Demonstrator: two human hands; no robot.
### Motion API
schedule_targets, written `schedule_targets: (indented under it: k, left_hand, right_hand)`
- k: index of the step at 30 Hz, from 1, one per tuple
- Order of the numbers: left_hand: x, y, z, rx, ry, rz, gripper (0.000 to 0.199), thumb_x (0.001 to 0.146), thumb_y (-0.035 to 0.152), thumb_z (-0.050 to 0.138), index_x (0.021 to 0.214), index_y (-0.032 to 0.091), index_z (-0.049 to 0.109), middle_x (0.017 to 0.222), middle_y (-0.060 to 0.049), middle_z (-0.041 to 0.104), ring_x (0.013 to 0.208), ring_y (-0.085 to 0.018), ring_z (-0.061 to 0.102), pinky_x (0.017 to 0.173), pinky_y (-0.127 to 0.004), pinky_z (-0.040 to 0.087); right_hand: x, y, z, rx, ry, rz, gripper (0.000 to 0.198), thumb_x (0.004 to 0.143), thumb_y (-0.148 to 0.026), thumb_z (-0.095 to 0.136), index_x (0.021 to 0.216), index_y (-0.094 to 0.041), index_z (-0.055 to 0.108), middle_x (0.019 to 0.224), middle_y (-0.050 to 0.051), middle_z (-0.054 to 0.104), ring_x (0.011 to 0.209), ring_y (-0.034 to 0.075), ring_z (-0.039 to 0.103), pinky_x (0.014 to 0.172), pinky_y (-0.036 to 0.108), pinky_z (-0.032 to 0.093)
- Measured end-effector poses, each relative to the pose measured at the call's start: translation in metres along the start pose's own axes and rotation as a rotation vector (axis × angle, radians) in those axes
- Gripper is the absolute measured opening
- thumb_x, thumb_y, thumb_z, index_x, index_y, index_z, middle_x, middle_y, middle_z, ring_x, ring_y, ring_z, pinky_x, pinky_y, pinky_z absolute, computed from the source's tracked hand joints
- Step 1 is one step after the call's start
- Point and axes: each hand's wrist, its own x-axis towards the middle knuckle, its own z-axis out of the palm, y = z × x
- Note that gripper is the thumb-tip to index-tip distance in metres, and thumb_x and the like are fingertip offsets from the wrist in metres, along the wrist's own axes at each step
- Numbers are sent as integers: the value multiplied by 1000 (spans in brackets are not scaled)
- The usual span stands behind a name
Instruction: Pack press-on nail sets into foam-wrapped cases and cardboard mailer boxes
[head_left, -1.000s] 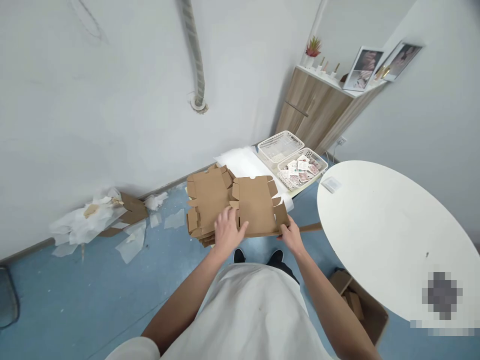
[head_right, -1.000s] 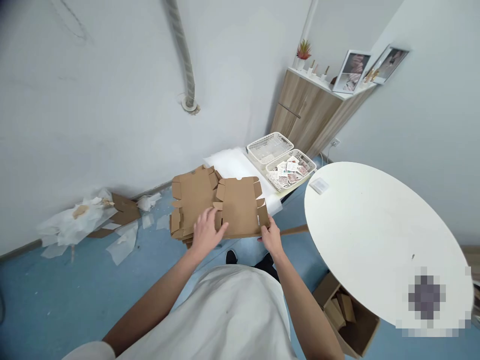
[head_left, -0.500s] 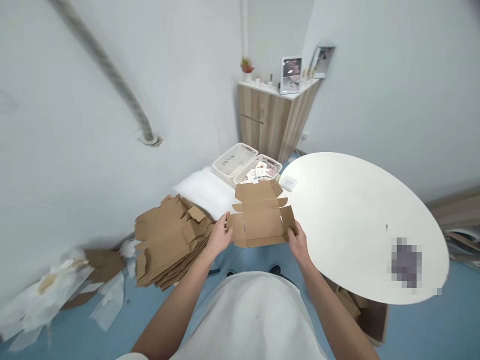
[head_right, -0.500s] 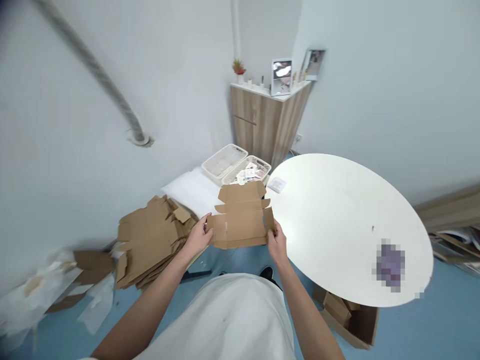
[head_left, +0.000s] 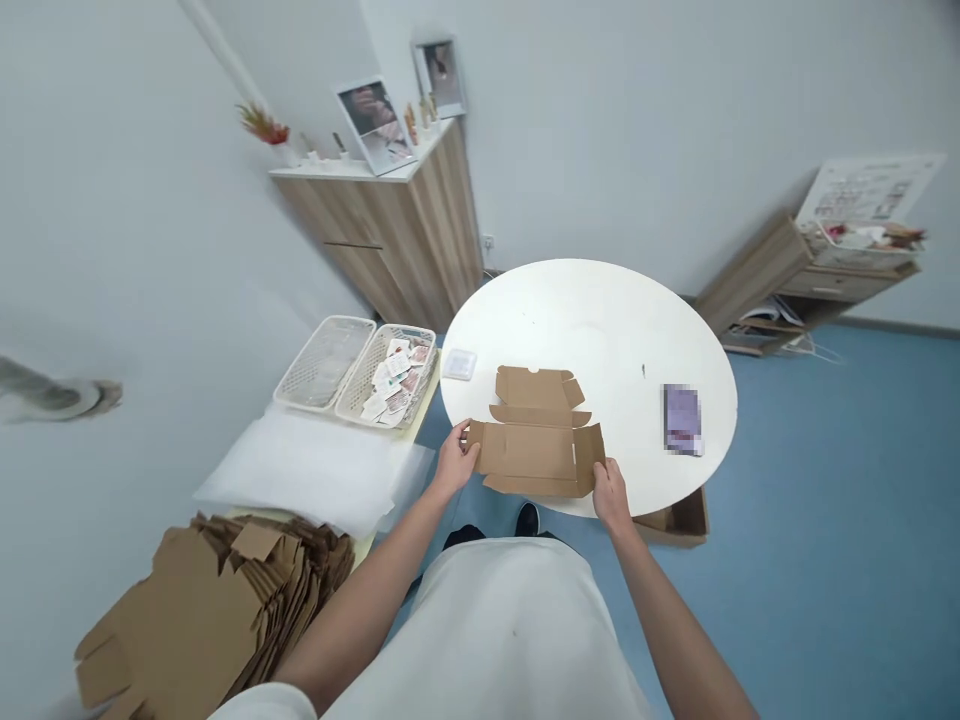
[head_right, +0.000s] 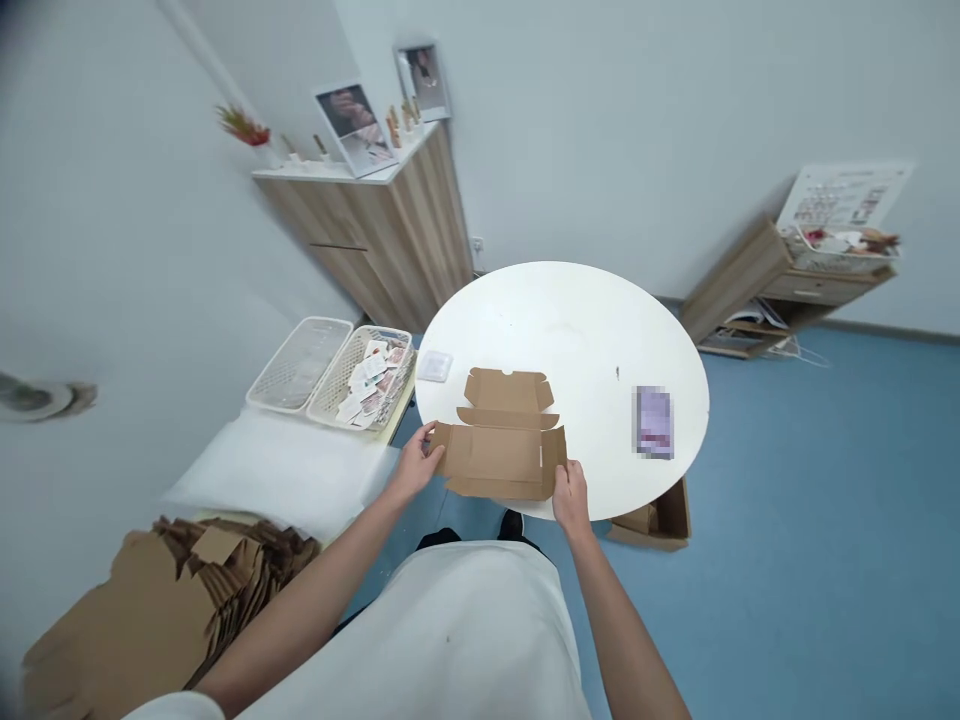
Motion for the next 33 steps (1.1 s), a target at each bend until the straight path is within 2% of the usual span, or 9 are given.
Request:
schedule_targets:
  k: [3, 9, 16, 19, 22, 26, 29, 33]
  left_hand:
    - [9, -4, 15, -16, -65, -64, 46, 73, 17, 49, 118, 18, 43, 97, -7, 57, 67, -10, 59, 60, -24, 49]
    - [23, -14, 28, -22, -165, -148, 43, 76, 20, 50, 118, 17, 40, 97, -7, 57, 69, -11, 60, 59, -24, 50]
    - [57, -16, 34, -34, -217, -184, 36, 80, 22, 45, 116, 16, 42, 96, -8, 58, 78, -13, 61, 66, -26, 50]
    - [73, -15, 38, -57, -243, -159, 34, 81, 21, 44, 114, 15, 43, 100, -10, 58, 86, -15, 60, 72, -28, 49]
    - [77, -13, 39, 36, -258, -47, 38, 80, 20, 44, 118, 15, 39, 109, -12, 54, 99, -17, 55, 81, -31, 45]
    - [57, -11, 33, 326, -259, 297, 50, 75, 26, 52, 122, 17, 36, 125, -14, 41, 121, -25, 34, 95, -42, 33]
    - [36, -9, 32, 502, -460, 521, 48, 70, 30, 59, 115, 21, 44, 126, -11, 42, 126, -29, 26, 100, -49, 19]
    - [26, -5, 41, 647, -589, 619, 44, 64, 26, 64, 105, 22, 49, 118, -11, 48, 123, -29, 30, 101, -53, 8]
  right_hand:
    - [-4, 16, -6, -20, 13, 79, 23, 78, -34, 35, 68, -21, 51, 69, 1, 50, 67, 18, 47, 62, 30, 39]
    - [-17, 31, -2, 19, 43, 135, 35, 75, -35, 40, 100, -18, 57, 89, 6, 58, 81, 20, 52, 70, 31, 41]
    - [-14, 25, 10, 50, 104, 206, 37, 77, -37, 34, 95, -18, 61, 83, 5, 61, 72, 18, 55, 65, 32, 45]
    - [-8, 17, 13, 30, 108, 190, 38, 76, -35, 35, 101, -18, 59, 89, 5, 62, 75, 18, 56, 68, 33, 45]
    - [-5, 15, 19, 13, 117, 170, 45, 75, -34, 39, 116, -20, 50, 106, 6, 58, 80, 19, 58, 74, 34, 45]
    - [-10, 25, 23, -107, 244, 207, 64, 70, -38, 49, 128, -16, 35, 122, 13, 45, 101, 25, 52, 83, 40, 42]
    - [-10, 34, 18, -185, 290, 228, 72, 68, -42, 52, 131, -14, 30, 127, 17, 39, 114, 29, 41, 91, 44, 36]
    - [3, 35, 2, -230, 291, 276, 74, 68, -44, 52, 132, -16, 28, 127, 17, 39, 117, 31, 38, 93, 46, 33]
